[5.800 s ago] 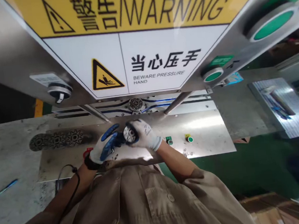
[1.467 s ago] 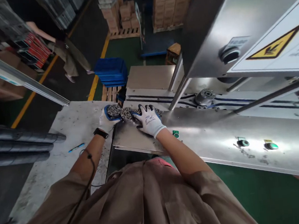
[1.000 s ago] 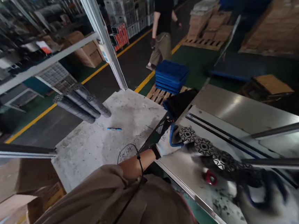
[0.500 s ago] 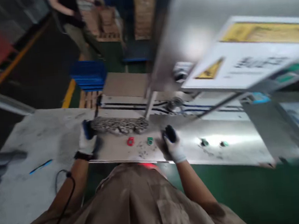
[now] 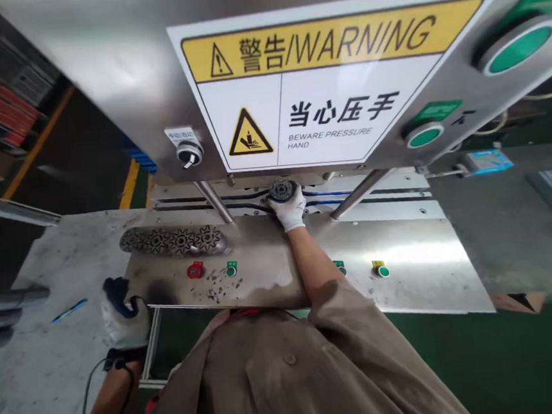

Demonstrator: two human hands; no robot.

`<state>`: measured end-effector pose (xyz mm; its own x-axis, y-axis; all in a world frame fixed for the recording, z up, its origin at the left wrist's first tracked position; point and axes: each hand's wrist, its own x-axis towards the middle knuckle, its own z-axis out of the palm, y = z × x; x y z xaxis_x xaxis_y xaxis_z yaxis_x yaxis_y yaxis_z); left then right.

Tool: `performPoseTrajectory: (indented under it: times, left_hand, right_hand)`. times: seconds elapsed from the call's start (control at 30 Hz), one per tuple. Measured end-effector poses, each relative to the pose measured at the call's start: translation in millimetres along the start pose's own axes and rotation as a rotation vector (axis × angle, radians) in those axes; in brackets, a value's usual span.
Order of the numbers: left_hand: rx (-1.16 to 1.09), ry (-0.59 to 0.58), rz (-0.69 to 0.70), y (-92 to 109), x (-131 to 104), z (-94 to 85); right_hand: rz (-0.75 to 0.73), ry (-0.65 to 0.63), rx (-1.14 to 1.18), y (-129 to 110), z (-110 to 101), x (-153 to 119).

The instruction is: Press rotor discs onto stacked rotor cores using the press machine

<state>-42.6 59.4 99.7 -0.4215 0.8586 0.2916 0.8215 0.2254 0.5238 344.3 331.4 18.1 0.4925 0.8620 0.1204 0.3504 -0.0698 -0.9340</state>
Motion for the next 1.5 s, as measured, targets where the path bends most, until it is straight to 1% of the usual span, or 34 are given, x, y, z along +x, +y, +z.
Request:
performPoseTrajectory:
  times: [0.03, 0.07, 0.13, 0.17, 0.23, 0.3, 0.37, 0.4, 0.47, 0.53, 0.63, 0.67, 0.7, 0.73, 0.77, 0.8, 0.83, 0.87, 0.9, 0.93, 1.0, 1.03, 1.1, 1.13, 1.17, 1.23, 1.27, 1.33, 1.37, 1.4, 1.43, 1.47, 1.5]
  left_hand:
    - [0.016, -0.028, 0.029, 12, -11, 2.6]
    - [0.004, -0.084, 0.059, 24, -22, 7.1]
    - [-0.102, -0.24, 0.084, 49, -41, 20.0]
    - [-0.187, -0.303, 0.061, 61, -49, 26.9]
    - [-0.428, -0.395, -0.051, 84, -60, 37.9]
    - [-0.761, -0.488, -0.18, 105, -65, 41.2]
    - [-1.094, -0.551, -0.249, 123, -65, 35.1]
    - [-1.214, -0.527, -0.253, 130, -65, 28.8]
    - [-1.32, -0.463, -0.277, 137, -68, 11.3]
    - [-1.377, -0.413, -0.321, 135, -79, -9.2]
    - [-1.489, -0.379, -0.399, 121, -105, -33.4]
    - [-1.52, -0.367, -0.427, 115, -114, -38.0]
    - [-1.544, -0.343, -0.452, 109, -123, -41.2]
    - [-1.559, -0.3, -0.475, 104, -131, -43.6]
    - [-1.565, -0.227, -0.496, 101, -139, -45.7]
    - [-1.562, -0.127, -0.515, 98, -148, -47.7]
    - [-1.555, 0.0, -0.532, 98, -159, -49.9]
    - [-1.546, 0.134, -0.55, 100, -171, -52.1]
    - [-1.541, 0.263, -0.57, 104, -185, -53.8]
    - [-1.542, 0.382, -0.592, 110, -201, -54.9]
    - [-1.542, 0.579, -0.637, 124, -236, -55.8]
    - [-1.53, 0.662, -0.663, 132, -254, -56.3]
    - [-1.447, 0.821, -0.723, 149, -293, -59.7]
    - [-1.369, 0.906, -0.754, 158, -314, -62.9]
    - [-1.271, 0.995, -0.783, 169, -334, -66.7]
    - [-1.046, 1.153, -0.818, 192, -375, -73.2]
    - [-0.928, 1.199, -0.813, 204, -395, -74.1]
    - [-0.672, 1.206, -0.801, 225, -432, -68.6]
    - [-0.541, 1.18, -0.817, 232, -450, -61.7]
    - [-0.426, 1.149, -0.858, 236, -469, -52.6]
    - [-0.346, 1.12, -0.93, 237, -488, -41.7]
    - [-0.307, 1.097, -1.047, 236, -510, -29.8]
    - [-0.305, 1.085, -1.186, 233, -533, -17.4]
  right_hand:
    - [-0.021, 0.02, 0.015, -3, -1, 0]
    - [-0.041, 0.042, 0.033, -6, -3, -2]
    - [-0.081, 0.064, 0.053, -15, -13, -14]
    - [-0.114, 0.048, 0.05, -20, -19, -25]
    - [-0.235, -0.051, 0.039, -36, -35, -60]
    - [-0.416, -0.21, 0.053, -56, -52, -106]
    - [-0.587, -0.373, 0.102, -79, -69, -155]
    - [-0.649, -0.44, 0.128, -91, -76, -177]
    - [-0.73, -0.559, 0.17, -109, -86, -212]
    - [-0.756, -0.711, 0.209, -120, -90, -235]
    - [-0.725, -1.008, 0.321, -129, -89, -253]
    - [-0.72, -1.084, 0.355, -133, -88, -257]
    - [-0.736, -1.133, 0.367, -139, -87, -260]
    - [-0.782, -1.154, 0.352, -145, -85, -264]
    - [-0.852, -1.16, 0.313, -151, -83, -267]
    - [-0.936, -1.169, 0.263, -157, -80, -271]
    - [-1.014, -1.199, 0.227, -160, -76, -277]
    - [-1.073, -1.256, 0.231, -161, -70, -284]
    - [-1.101, -1.347, 0.278, -158, -64, -293]
    - [-1.097, -1.468, 0.354, -152, -58, -304]
    - [-1.013, -1.736, 0.525, -131, -51, -332]
    - [-0.96, -1.852, 0.588, -120, -51, -348]
    - [-0.912, -2.029, 0.632, -104, -62, -378]
    - [-0.928, -2.091, 0.635, -101, -72, -391]
    - [-0.973, -2.138, 0.635, -102, -84, -402]
    - [-1.156, -2.185, 0.641, -110, -112, -421]
    - [-1.269, -2.183, 0.652, -115, -127, -429]
    - [-1.48, -2.168, 0.682, -118, -156, -449]
    - [-1.552, -2.183, 0.692, -112, -169, -460]
    - [-1.582, -2.24, 0.692, -102, -181, -473]
    - [-1.559, -2.354, 0.672, -85, -191, -487]
    - [-1.479, -2.506, 0.618, -63, -200, -501]
    - [-1.36, -2.661, 0.515, -37, -208, -513]
